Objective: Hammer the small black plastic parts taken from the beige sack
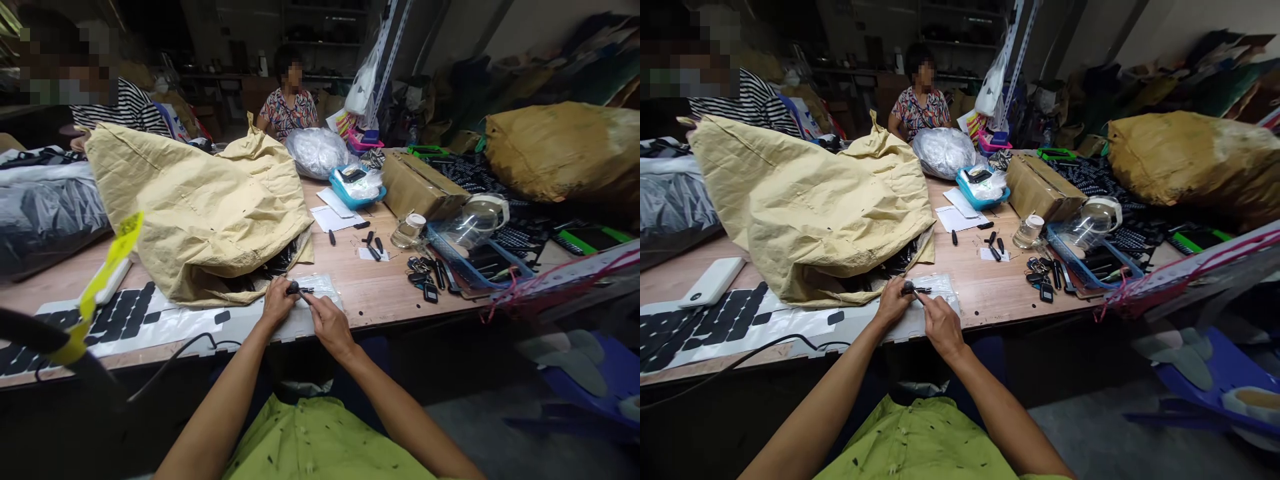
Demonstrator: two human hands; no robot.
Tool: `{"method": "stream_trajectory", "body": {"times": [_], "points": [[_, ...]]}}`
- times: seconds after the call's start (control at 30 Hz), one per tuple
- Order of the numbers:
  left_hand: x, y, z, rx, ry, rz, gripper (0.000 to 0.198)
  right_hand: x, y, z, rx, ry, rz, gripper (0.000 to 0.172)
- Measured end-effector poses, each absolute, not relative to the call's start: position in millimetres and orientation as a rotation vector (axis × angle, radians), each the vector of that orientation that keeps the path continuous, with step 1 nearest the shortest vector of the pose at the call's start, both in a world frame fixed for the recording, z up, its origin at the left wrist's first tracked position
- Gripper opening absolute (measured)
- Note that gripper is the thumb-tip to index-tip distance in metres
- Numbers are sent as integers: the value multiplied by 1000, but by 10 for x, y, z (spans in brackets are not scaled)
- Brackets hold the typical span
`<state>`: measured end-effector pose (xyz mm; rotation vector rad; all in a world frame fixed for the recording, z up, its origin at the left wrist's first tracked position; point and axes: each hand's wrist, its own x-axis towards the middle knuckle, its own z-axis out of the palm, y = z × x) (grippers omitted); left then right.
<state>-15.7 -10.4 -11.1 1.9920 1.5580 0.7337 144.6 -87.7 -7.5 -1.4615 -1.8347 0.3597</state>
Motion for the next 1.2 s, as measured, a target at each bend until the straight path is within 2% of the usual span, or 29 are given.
{"method": "stream_trajectory", "body": {"times": [0.47, 0.7, 0.9, 1.07, 1.2], "points": [[-135, -129, -131, 2007, 1547, 791, 12, 1602, -824, -111, -1699, -1781, 265, 42], [-125, -182, -139, 2099, 1579, 799, 12, 1909, -129, 5, -2141, -1753, 29, 37], [-177, -136, -145, 2144, 1539, 798, 6, 1894, 38, -104, -2213, -1799, -155, 33], [-231, -618, -243, 2162, 1336, 862, 22, 1828, 32, -160, -2251, -1815, -215, 29], [-220, -1321, -562, 2198, 911, 573, 35, 1831, 34, -165, -2245, -1810, -220, 29]]}}
